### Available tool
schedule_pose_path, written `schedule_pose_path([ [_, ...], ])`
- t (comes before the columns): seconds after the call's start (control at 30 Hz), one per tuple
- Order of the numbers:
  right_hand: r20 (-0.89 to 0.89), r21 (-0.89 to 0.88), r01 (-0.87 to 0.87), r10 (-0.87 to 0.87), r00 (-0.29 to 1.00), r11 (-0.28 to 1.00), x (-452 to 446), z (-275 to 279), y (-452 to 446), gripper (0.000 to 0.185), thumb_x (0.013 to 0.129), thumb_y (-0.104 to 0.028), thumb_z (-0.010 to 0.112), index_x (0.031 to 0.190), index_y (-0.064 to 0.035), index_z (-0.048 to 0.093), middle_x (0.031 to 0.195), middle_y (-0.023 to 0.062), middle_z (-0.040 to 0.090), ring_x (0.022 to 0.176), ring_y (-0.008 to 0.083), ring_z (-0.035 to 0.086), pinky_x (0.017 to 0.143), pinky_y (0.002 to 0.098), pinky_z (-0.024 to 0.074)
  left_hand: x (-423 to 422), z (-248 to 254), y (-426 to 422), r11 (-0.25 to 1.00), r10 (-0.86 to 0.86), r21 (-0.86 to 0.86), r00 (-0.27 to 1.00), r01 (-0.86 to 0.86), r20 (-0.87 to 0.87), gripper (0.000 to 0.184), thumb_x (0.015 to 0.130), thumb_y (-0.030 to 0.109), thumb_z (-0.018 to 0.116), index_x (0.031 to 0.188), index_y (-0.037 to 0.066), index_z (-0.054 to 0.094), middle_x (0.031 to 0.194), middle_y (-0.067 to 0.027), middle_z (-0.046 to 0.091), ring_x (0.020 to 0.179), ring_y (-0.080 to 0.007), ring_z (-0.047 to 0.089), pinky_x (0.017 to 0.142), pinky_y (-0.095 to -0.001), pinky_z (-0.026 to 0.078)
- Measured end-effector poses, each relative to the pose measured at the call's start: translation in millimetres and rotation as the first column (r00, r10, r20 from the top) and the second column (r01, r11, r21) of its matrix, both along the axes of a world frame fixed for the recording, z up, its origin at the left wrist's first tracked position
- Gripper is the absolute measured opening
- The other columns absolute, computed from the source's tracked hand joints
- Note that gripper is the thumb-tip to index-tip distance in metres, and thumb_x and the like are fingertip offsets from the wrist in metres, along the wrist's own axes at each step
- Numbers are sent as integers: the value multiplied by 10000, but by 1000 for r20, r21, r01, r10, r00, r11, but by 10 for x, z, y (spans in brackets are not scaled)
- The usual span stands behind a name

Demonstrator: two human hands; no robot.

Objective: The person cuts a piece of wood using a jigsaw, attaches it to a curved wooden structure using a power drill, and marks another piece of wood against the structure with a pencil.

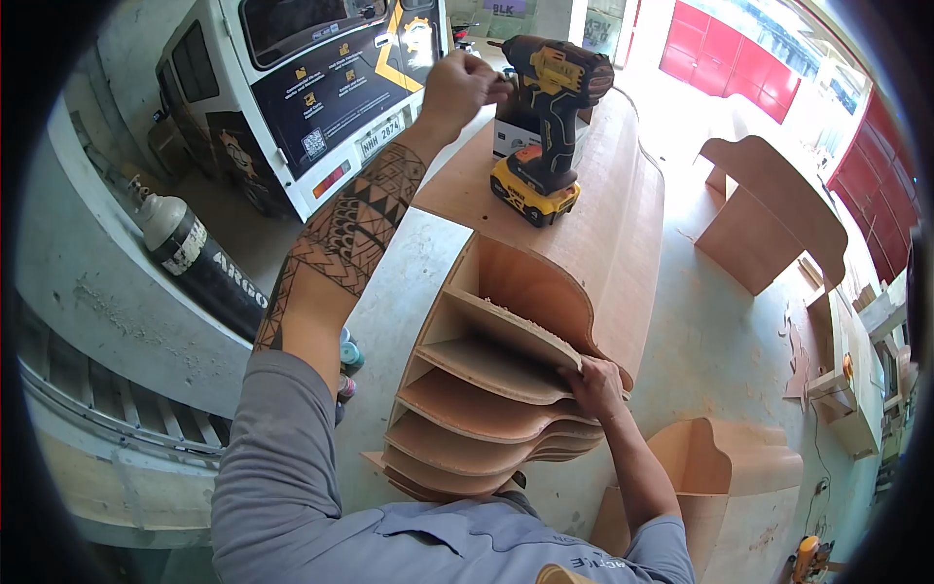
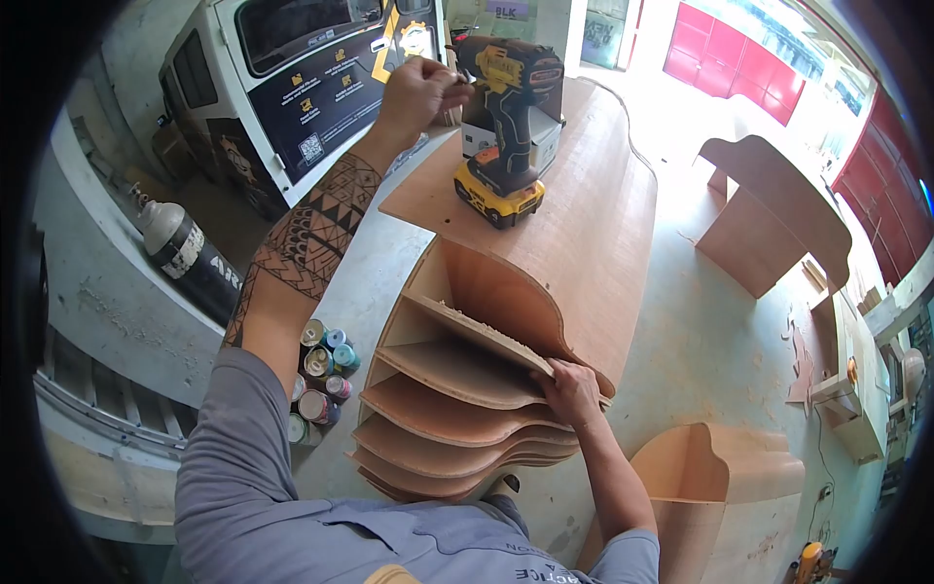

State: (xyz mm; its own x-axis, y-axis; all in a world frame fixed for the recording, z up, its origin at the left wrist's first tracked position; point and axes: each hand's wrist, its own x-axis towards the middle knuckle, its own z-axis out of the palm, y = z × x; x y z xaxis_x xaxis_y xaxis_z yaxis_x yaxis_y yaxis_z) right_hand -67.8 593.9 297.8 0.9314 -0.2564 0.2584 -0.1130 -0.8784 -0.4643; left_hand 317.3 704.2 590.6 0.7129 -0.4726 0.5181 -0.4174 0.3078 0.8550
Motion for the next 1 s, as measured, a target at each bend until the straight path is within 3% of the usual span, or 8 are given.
schedule_pose_path([
  [0.1,-33,17,16,-15,999,1000,-2,26,24,329,941,-352,718,1031,-36,741,856,171,727,805,390,705,733,487,553,60,125,135,958,-99,-286,949,10,-298,137,1034,-3,532,1138,-91,513,1062,-249,692,997,-326,755,928,-396,662],
  [0.2,-30,2,15,-15,999,1000,4,18,6,320,947,-356,711,1024,-46,742,861,175,728,809,394,705,736,492,555,148,264,192,923,-218,-379,895,60,-389,105,1032,-11,537,1108,-83,533,1085,-258,687,1010,-338,748,969,-419,647],
  [0.33,-6,-38,24,-24,1000,999,-10,-18,10,338,953,-372,705,1022,-44,742,849,185,727,811,402,704,735,494,553,3,309,114,909,-251,-410,883,74,-398,100,1031,-8,548,1107,-69,572,1080,-245,691,1014,-336,743,950,-408,654],
  [0.43,-5,-8,36,-36,999,999,-10,15,24,352,952,-382,708,1017,-38,743,820,195,719,808,405,703,733,496,551,-34,322,131,925,-231,-372,885,72,-404,121,1005,-28,581,1121,-44,550,1051,-212,685,941,-319,756,867,-378,681],
  [0.57,-22,-23,39,-39,999,999,-12,4,20,342,949,-378,710,985,-38,734,800,205,710,801,410,700,731,508,545,4,345,89,921,-219,-389,861,28,-458,93,1030,-8,565,1095,-66,597,1071,-224,702,976,-317,752,911,-382,664],
  [0.73,-40,-37,31,-32,999,999,-14,51,32,338,947,-372,709,903,-37,698,782,212,692,788,425,686,723,523,536,125,380,53,937,-242,-340,852,81,-465,129,1025,16,593,1088,-84,646,1048,-202,724,955,-258,759,881,-301,665],
  [0.8,31,16,34,-35,999,999,-6,51,49,357,952,-376,704,853,-35,666,770,211,679,770,433,673,710,525,526,175,373,47,945,-250,-305,862,118,-441,151,1025,29,600,1098,-89,659,1049,-188,730,949,-233,759,870,-269,663],
  [1.0,29,33,21,-22,999,999,19,-90,-13,358,945,-368,721,843,-29,661,757,202,670,761,426,672,691,505,520,204,450,41,970,-222,-190,881,154,-418,163,1024,47,610,1122,-77,649,1060,-168,728,942,-232,755,880,-289,664],
])
